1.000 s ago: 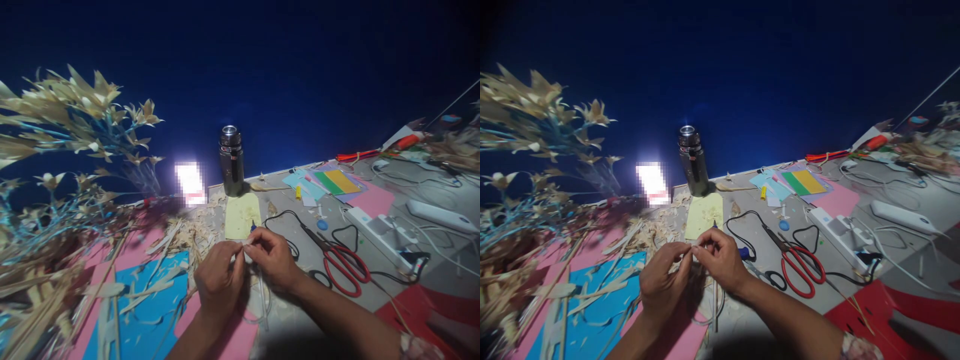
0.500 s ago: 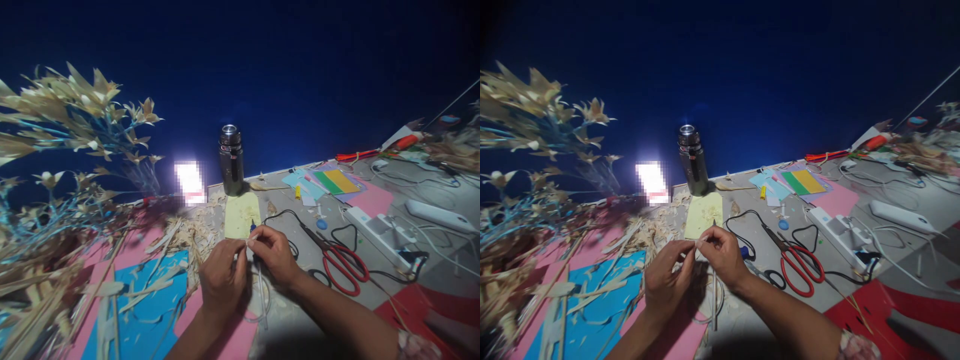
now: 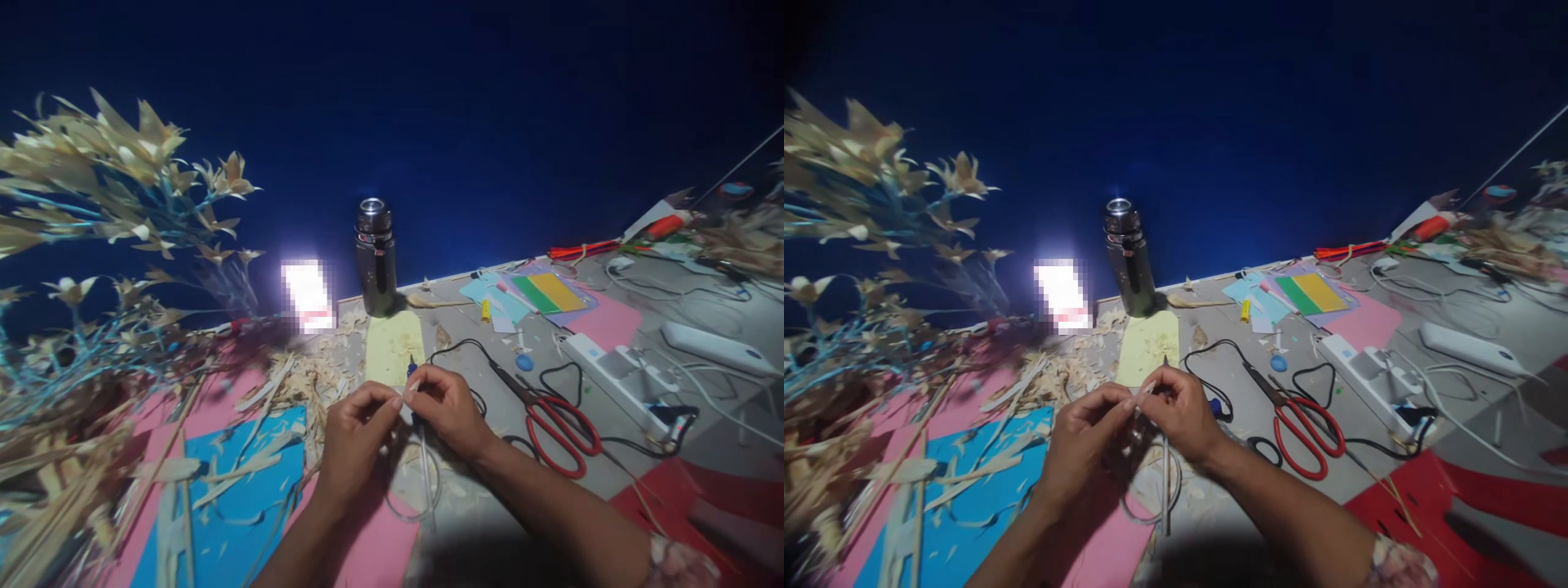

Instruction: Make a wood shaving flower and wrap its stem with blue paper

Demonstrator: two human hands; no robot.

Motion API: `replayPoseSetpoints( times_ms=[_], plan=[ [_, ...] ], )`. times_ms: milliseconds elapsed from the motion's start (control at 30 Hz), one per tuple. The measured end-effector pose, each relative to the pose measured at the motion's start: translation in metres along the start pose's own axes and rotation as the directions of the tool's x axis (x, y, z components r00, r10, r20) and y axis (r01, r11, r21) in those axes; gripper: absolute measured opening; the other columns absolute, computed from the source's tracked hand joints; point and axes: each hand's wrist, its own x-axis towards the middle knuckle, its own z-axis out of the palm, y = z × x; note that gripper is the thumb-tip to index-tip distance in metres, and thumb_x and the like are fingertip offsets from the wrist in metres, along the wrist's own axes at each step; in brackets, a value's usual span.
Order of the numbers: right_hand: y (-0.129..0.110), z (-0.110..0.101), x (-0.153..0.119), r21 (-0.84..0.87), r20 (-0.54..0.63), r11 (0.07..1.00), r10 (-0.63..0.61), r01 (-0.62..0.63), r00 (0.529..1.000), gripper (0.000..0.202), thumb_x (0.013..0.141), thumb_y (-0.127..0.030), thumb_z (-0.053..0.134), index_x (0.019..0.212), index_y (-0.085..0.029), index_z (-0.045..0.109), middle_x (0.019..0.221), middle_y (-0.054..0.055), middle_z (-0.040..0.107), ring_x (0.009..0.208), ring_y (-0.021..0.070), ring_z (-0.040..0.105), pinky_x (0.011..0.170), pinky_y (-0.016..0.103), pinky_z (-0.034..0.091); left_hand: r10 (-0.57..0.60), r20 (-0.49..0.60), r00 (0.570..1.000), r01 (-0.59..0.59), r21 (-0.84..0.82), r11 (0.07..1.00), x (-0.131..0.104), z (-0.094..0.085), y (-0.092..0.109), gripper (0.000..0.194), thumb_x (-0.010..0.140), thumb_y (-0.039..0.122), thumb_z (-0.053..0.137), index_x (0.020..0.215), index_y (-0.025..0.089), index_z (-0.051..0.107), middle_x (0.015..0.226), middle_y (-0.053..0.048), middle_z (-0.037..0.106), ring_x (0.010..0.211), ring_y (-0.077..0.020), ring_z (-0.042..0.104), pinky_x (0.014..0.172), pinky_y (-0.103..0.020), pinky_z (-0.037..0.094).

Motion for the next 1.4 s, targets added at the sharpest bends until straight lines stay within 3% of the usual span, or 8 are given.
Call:
replayPoseSetpoints(
  times_ms=[333, 533, 700, 867, 1100, 1200, 1267, 1400],
  plan=[
    [0.01, -0.003, 0.004, 0.403, 0.11, 0.891, 0.179, -0.208, 0.978, 0.032, 0.071, -0.044, 0.083, 0.075, -0.016, 0.069, 0.066, -0.001, 0.061, 0.052, 0.0084, 0.04, 0.051, 0.022, 0.027, -0.222, 0.126, 0.967, 0.254, -0.387, 0.886, 0.002, 0.003, -0.001, 0.032, 0.07, 0.038, 0.09, 0.074, 0.016, 0.067, 0.051, 0.003, 0.059, 0.043, -0.0077, 0.047, 0.046, -0.019, 0.038],
    [0.006, -0.001, 0.006, 0.418, 0.091, 0.877, 0.219, -0.237, 0.972, 0.032, 0.067, -0.041, 0.086, 0.067, -0.016, 0.067, 0.058, -0.003, 0.057, 0.05, 0.0071, 0.039, 0.049, 0.02, 0.026, -0.204, 0.149, 0.968, 0.245, -0.363, 0.899, 0.004, 0.002, -0.008, 0.032, 0.071, 0.038, 0.09, 0.081, 0.016, 0.069, 0.051, 0.004, 0.061, 0.044, -0.0083, 0.05, 0.047, -0.019, 0.039],
    [0.005, 0.002, 0.007, 0.506, 0.135, 0.795, 0.309, -0.334, 0.941, 0.029, 0.06, -0.033, 0.087, 0.063, -0.014, 0.065, 0.055, -0.002, 0.055, 0.049, 0.0056, 0.037, 0.044, 0.017, 0.02, -0.089, 0.161, 0.983, 0.145, -0.384, 0.912, 0.005, 0.004, -0.013, 0.032, 0.072, 0.039, 0.09, 0.077, 0.017, 0.068, 0.053, 0.005, 0.06, 0.044, -0.0066, 0.049, 0.047, -0.018, 0.037],
    [0.007, 0.003, 0.007, 0.525, 0.145, 0.781, 0.31, -0.339, 0.94, 0.03, 0.061, -0.033, 0.088, 0.063, -0.013, 0.065, 0.056, -0.002, 0.056, 0.05, 0.0049, 0.038, 0.044, 0.016, 0.02, -0.118, 0.229, 0.966, 0.215, -0.465, 0.859, 0.006, 0.006, -0.016, 0.027, 0.079, 0.038, 0.085, 0.082, 0.019, 0.066, 0.051, 0.006, 0.058, 0.043, -0.0066, 0.048, 0.047, -0.017, 0.035],
    [0.009, 0.001, 0.009, 0.5, 0.15, 0.793, 0.317, -0.349, 0.936, 0.033, 0.064, -0.039, 0.087, 0.065, -0.014, 0.065, 0.058, -0.002, 0.055, 0.049, 0.0052, 0.037, 0.044, 0.016, 0.02, -0.084, 0.242, 0.967, 0.195, -0.485, 0.852, 0.005, 0.005, -0.018, 0.031, 0.077, 0.038, 0.087, 0.079, 0.019, 0.062, 0.056, 0.005, 0.06, 0.045, -0.0064, 0.048, 0.049, -0.018, 0.036],
    [0.011, -0.002, 0.007, 0.407, -0.015, 0.892, 0.222, -0.197, 0.975, 0.035, 0.075, -0.047, 0.08, 0.071, -0.015, 0.067, 0.062, -0.001, 0.057, 0.051, 0.0072, 0.039, 0.044, 0.019, 0.025, -0.1, 0.214, 0.972, 0.197, -0.504, 0.841, 0.005, 0.004, -0.017, 0.03, 0.079, 0.04, 0.085, 0.083, 0.021, 0.062, 0.052, 0.007, 0.055, 0.045, -0.0076, 0.045, 0.048, -0.019, 0.035],
    [0.01, -0.003, 0.002, 0.207, -0.147, 0.978, 0.034, -0.003, 0.989, 0.028, 0.084, -0.044, 0.075, 0.077, -0.017, 0.07, 0.067, 0.0, 0.06, 0.055, 0.0106, 0.046, 0.05, 0.023, 0.034, -0.103, 0.157, 0.982, 0.168, -0.489, 0.856, 0.006, 0.004, -0.016, 0.03, 0.079, 0.041, 0.084, 0.084, 0.021, 0.062, 0.051, 0.008, 0.053, 0.045, -0.008, 0.043, 0.048, -0.019, 0.034],
    [0.006, -0.003, -0.008, -0.255, -0.159, 0.911, -0.369, 0.323, 0.916, 0.004, 0.089, -0.023, 0.07, 0.091, -0.022, 0.073, 0.084, 0.002, 0.065, 0.069, 0.0156, 0.057, 0.062, 0.029, 0.044, -0.049, 0.016, 0.999, 0.051, -0.316, 0.947, 0.008, 0.001, -0.014, 0.03, 0.082, 0.044, 0.081, 0.079, 0.019, 0.064, 0.051, 0.007, 0.052, 0.048, -0.0077, 0.042, 0.05, -0.019, 0.033]
  ],
)
